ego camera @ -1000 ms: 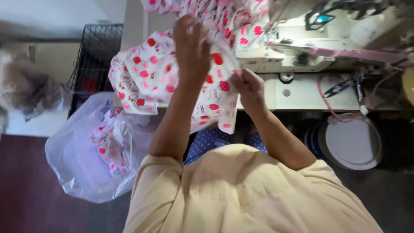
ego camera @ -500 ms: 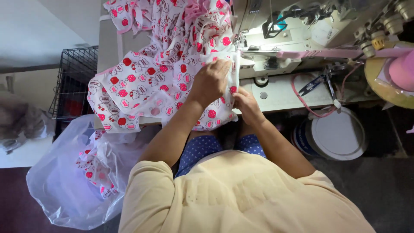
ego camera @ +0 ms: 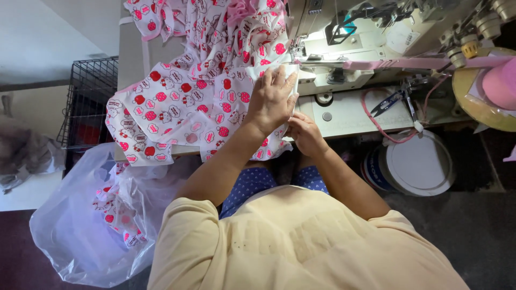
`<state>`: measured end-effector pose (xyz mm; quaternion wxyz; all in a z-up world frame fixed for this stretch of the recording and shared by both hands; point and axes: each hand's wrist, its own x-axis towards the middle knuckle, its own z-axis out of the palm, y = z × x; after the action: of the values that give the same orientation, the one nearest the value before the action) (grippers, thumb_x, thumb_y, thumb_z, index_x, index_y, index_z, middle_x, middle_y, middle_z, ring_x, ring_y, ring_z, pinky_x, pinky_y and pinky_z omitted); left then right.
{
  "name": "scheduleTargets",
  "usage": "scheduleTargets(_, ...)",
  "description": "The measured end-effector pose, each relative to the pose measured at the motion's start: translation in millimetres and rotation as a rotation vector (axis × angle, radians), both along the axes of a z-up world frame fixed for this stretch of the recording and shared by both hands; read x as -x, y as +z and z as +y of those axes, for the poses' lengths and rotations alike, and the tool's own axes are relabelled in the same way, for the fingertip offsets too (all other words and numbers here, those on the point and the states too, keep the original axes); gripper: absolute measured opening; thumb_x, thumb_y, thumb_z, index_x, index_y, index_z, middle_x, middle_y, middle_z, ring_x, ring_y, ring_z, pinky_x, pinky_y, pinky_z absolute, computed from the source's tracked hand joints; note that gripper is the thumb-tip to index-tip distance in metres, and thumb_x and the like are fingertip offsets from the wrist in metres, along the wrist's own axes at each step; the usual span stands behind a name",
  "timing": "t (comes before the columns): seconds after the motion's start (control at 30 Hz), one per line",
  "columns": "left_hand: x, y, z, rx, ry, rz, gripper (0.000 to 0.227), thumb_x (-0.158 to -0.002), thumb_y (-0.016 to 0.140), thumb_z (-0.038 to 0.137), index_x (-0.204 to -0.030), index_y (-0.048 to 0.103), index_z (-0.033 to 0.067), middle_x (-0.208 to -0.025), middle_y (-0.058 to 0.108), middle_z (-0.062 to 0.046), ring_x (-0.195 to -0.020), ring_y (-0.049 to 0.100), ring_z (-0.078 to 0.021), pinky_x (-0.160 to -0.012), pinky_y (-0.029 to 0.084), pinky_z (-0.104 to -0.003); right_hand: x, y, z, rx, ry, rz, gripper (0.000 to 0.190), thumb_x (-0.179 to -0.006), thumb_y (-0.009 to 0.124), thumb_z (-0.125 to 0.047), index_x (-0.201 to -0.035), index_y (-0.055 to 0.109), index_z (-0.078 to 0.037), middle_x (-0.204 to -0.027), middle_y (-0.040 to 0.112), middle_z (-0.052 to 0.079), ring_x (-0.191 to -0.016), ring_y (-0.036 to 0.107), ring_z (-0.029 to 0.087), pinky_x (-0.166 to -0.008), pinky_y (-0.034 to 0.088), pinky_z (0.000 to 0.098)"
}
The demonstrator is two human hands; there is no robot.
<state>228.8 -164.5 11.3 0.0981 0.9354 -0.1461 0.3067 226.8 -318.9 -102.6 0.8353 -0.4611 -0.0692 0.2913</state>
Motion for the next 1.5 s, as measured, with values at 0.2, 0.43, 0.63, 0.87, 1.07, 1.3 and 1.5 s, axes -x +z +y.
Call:
scheduleTargets(0.2,-17,-14,-13,-0.087,0.186,0.045,0.052,-0.094,0.058,0.046,-0.137,0.062,0.0179,-0.136,0.054,-0.017,-0.129,0.047,-0.0444,-0.099,0.046,-0.054,-23,-51,0,0.012,-0.123,0.043,0.012,-0.096,0.054,-0.012,-0.1,0.065,-0.012,-0.068,0.063,0.01,-0.059,0.065,0.019,-0.056,0.055,0.0325)
scheduleTargets(0.43,-48,-17,13,0.123,0.036,0.086,0.038,-0.093,0.057,0.026,-0.127,0.058,0.0084,-0.131,0.061,-0.023,-0.125,0.056,-0.0476,-0.1,0.048,-0.056,-42,9,21,0.029,-0.204,-0.002,0.015,-0.096,0.059,-0.015,-0.11,0.064,-0.013,-0.075,0.066,0.005,-0.064,0.069,0.018,-0.056,0.055,0.0301)
scheduleTargets(0.63,-37,-8,35,0.179,-0.27,-0.087,0.019,-0.091,0.067,0.034,-0.108,0.076,0.0362,-0.113,0.053,0.002,-0.106,0.061,-0.0216,-0.096,0.04,-0.043,-43,47,43,0.127,-0.463,-0.164,0.018,-0.093,0.066,-0.016,-0.079,0.058,-0.012,-0.056,0.057,0.004,-0.045,0.055,0.014,-0.039,0.042,0.0236)
scheduleTargets(0.87,-45,2,52,0.124,-0.433,-0.051,0.026,-0.09,0.069,0.034,-0.115,0.079,0.0305,-0.118,0.055,-0.005,-0.11,0.059,-0.0278,-0.092,0.043,-0.045,-11,60,33,0.094,-0.326,-0.21,0.007,-0.098,0.062,-0.018,-0.093,0.06,-0.014,-0.065,0.051,-0.006,-0.055,0.052,0.005,-0.048,0.04,0.02)
scheduleTargets(1.07,-52,5,51,0.012,-0.331,0.074,0.029,-0.097,0.064,0.045,-0.123,0.075,0.0365,-0.133,0.047,-0.005,-0.134,0.042,-0.0291,-0.1,0.036,-0.052,-21,5,-1,0.452,-0.224,-0.615,0.01,-0.1,0.064,-0.015,-0.091,0.064,-0.01,-0.062,0.051,0.0,-0.059,0.05,0.011,-0.054,0.042,0.0289)
scheduleTargets(1.3,-26,16,19,0.05,0.035,0.357,0.041,-0.096,0.064,0.042,-0.138,0.065,0.0416,-0.162,0.019,-0.011,-0.15,0.015,-0.0402,-0.121,0.004,-0.071,-46,60,-4,0.696,-0.221,-0.689,0.031,-0.102,0.059,-0.023,-0.072,0.055,-0.015,-0.066,0.051,-0.005,-0.061,0.04,0.01,-0.057,0.031,0.0283)
scheduleTargets(1.5,60,-58,-20,0.37,0.118,-0.072,0.052,-0.086,0.058,0.004,-0.133,0.064,0.0222,-0.162,0.023,-0.032,-0.144,0.034,-0.056,-0.111,0.037,-0.065,-87,11,-18,0.523,-0.244,-0.616,0.024,-0.099,0.069,-0.016,-0.076,0.065,-0.011,-0.061,0.052,-0.006,-0.065,0.045,0.007,-0.06,0.042,0.0265)
